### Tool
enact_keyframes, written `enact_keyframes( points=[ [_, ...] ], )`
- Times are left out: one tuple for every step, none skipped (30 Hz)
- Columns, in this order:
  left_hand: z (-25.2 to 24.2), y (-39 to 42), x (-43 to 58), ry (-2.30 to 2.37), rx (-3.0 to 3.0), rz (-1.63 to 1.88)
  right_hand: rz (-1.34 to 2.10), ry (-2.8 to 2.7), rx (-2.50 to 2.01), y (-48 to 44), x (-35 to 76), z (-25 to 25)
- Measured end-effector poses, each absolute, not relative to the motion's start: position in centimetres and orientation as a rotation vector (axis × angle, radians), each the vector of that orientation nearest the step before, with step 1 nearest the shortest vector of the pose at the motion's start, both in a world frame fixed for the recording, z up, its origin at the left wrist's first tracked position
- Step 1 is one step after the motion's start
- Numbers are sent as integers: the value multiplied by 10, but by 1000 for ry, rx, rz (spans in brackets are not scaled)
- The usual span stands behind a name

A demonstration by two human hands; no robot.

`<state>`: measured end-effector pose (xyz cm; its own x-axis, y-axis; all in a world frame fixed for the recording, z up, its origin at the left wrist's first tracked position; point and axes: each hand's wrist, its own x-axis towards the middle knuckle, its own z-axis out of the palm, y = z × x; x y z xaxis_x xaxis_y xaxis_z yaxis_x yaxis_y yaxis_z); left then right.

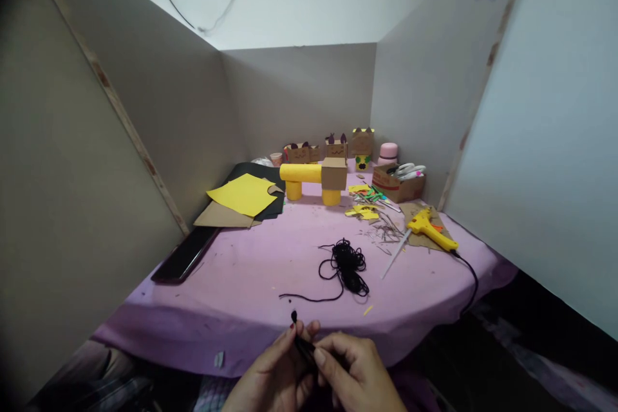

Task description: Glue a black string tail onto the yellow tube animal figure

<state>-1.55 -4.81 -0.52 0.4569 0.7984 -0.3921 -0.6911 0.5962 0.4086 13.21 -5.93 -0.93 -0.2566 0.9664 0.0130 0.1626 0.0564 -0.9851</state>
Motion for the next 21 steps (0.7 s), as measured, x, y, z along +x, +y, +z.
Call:
enact_keyframes(
  points=[
    [-5, -48, -15, 590, 202, 922, 1366, -1500, -1174, -59, 133, -10],
    [-6, -48, -15, 595, 195, 914, 1433, -1464, -1165, -59, 133, -12],
    [-7, -47, -15, 603, 186, 901, 1482, -1433, -1151, -58, 133, -14],
    [-8, -47, -15, 611, 179, 889, 1516, -1404, -1134, -58, 134, -17],
    [-9, -47, -16, 618, 177, 877, 1539, -1374, -1121, -57, 134, -20],
    [-10, -46, -16, 622, 181, 865, 1553, -1347, -1109, -56, 135, -23],
    [-10, -46, -16, 624, 185, 854, 1561, -1322, -1102, -56, 135, -25],
    [-10, -46, -16, 628, 189, 844, 1564, -1300, -1097, -55, 136, -27],
    [-9, -46, -16, 636, 187, 837, 1565, -1280, -1094, -55, 137, -29],
    [-9, -46, -16, 652, 176, 837, 1567, -1266, -1090, -55, 138, -30],
    [-8, -46, -15, 669, 161, 844, 1569, -1253, -1083, -55, 139, -30],
    [-7, -47, -14, 685, 146, 853, 1573, -1243, -1073, -56, 140, -30],
    [-5, -47, -13, 700, 130, 859, 1574, -1233, -1061, -56, 141, -30],
    [-4, -47, -12, 718, 115, 865, 1577, -1226, -1046, -57, 142, -29],
    [-2, -47, -11, 737, 101, 861, 1584, -1226, -1035, -57, 144, -29],
    [0, -47, -10, 756, 90, 852, 1592, -1238, -1027, -58, 145, -28],
    [1, -47, -9, 770, 77, 846, 1599, -1259, -1024, -58, 146, -27],
    [3, -47, -8, 781, 64, 845, 1600, -1286, -1025, -59, 147, -27],
    [4, -47, -8, 786, 57, 846, 1590, -1318, -1029, -60, 148, -27],
    [4, -46, -7, 785, 54, 844, 1571, -1347, -1033, -60, 149, -27],
    [5, -46, -7, 782, 55, 841, 1544, -1374, -1034, -60, 149, -27]
  ],
)
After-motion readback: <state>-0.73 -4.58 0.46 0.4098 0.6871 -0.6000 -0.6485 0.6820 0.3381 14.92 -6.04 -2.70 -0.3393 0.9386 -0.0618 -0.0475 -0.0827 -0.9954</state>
